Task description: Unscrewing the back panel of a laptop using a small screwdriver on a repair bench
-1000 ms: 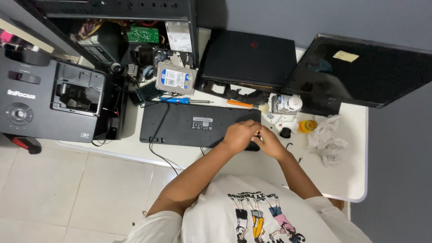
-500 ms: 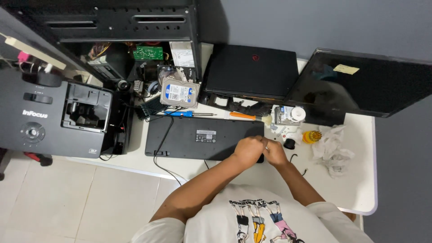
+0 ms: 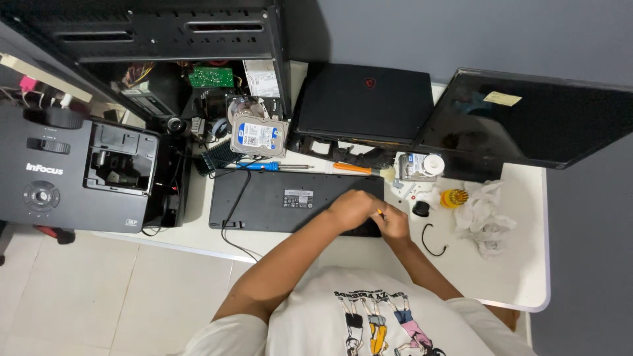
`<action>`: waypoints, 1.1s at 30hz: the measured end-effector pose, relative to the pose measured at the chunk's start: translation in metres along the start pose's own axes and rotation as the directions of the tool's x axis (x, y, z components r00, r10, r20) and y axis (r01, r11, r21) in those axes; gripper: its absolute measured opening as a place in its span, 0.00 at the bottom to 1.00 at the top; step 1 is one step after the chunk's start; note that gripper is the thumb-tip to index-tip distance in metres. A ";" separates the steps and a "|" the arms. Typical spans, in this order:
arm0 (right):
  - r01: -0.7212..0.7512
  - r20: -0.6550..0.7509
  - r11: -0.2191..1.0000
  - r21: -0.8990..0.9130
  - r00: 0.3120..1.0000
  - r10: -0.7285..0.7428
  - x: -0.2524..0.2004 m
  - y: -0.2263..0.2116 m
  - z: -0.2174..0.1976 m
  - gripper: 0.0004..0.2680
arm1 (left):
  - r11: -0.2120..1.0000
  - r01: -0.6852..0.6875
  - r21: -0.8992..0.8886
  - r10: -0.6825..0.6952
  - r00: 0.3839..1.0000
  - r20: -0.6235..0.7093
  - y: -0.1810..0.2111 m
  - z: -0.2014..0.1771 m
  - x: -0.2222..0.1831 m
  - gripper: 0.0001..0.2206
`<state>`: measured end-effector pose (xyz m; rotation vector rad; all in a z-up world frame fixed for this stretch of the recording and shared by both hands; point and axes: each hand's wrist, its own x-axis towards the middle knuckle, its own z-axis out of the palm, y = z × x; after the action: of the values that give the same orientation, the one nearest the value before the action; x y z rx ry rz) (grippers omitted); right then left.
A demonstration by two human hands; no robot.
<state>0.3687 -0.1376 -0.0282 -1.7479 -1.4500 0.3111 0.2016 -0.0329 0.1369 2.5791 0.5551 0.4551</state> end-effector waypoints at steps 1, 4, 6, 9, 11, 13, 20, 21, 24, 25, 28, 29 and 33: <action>0.001 0.002 1.000 0.001 1.000 -0.001 0.003 -0.008 -0.001 0.04 | 1.000 0.002 0.000 -0.002 1.000 0.000 -0.002 -0.003 -0.001 0.07; -0.020 -0.010 1.000 0.019 1.000 0.020 0.006 -0.030 -0.004 0.03 | 0.990 0.023 -0.139 -0.014 0.998 0.060 -0.007 -0.003 -0.004 0.07; -0.036 -0.025 0.999 -0.001 0.999 0.036 0.006 -0.038 -0.004 0.05 | 1.000 0.006 0.011 -0.007 0.998 0.069 -0.008 0.010 -0.005 0.07; -0.056 -0.033 0.998 0.028 0.998 0.057 0.001 -0.041 -0.005 0.03 | 0.991 -0.003 0.131 -0.004 0.999 0.053 -0.009 0.020 -0.010 0.06; -0.091 -0.080 0.995 0.030 0.992 0.093 -0.003 -0.024 0.005 0.06 | 0.997 0.026 0.066 -0.030 0.998 0.057 -0.012 0.023 -0.009 0.05; -0.131 -0.115 0.991 0.034 0.984 0.134 -0.009 -0.016 0.010 0.09 | 0.998 0.066 -0.006 -0.066 0.996 0.066 -0.010 0.029 -0.010 0.06; 0.033 -0.068 0.999 0.036 0.997 -0.030 0.007 -0.034 -0.005 0.09 | 0.984 0.160 0.074 -0.166 0.983 0.073 -0.018 0.057 -0.009 0.07; 0.031 -0.007 0.999 0.041 1.000 -0.030 0.012 -0.041 -0.011 0.08 | 0.980 0.186 0.067 -0.191 0.978 0.084 -0.019 0.056 -0.007 0.08; 0.029 0.134 0.996 0.084 0.990 -0.040 0.022 -0.040 -0.024 0.05 | 0.963 0.205 0.174 -0.225 0.968 0.109 -0.011 0.049 -0.003 0.11; 0.028 0.131 0.996 0.080 0.991 -0.038 0.023 -0.031 -0.022 0.05 | 0.965 0.200 0.172 -0.220 0.969 0.110 -0.005 0.041 -0.003 0.11; -0.019 0.205 0.995 0.102 0.979 -0.003 0.022 -0.015 -0.022 0.07 | 0.969 0.101 0.224 -0.104 0.995 0.001 0.008 0.022 -0.006 0.06; -0.014 0.230 0.996 0.086 0.973 -0.006 0.023 -0.019 -0.024 0.04 | 0.981 0.094 0.169 -0.097 0.995 0.013 0.007 0.018 -0.008 0.06; -0.039 0.250 0.999 0.029 0.968 0.030 0.021 -0.025 -0.020 0.03 | 0.979 0.066 0.195 -0.076 0.996 0.045 -0.015 0.036 -0.008 0.09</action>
<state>0.3705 -0.1272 0.0090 -1.7564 -1.5813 0.5892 0.2048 -0.0381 0.0973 2.7359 0.7020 0.3218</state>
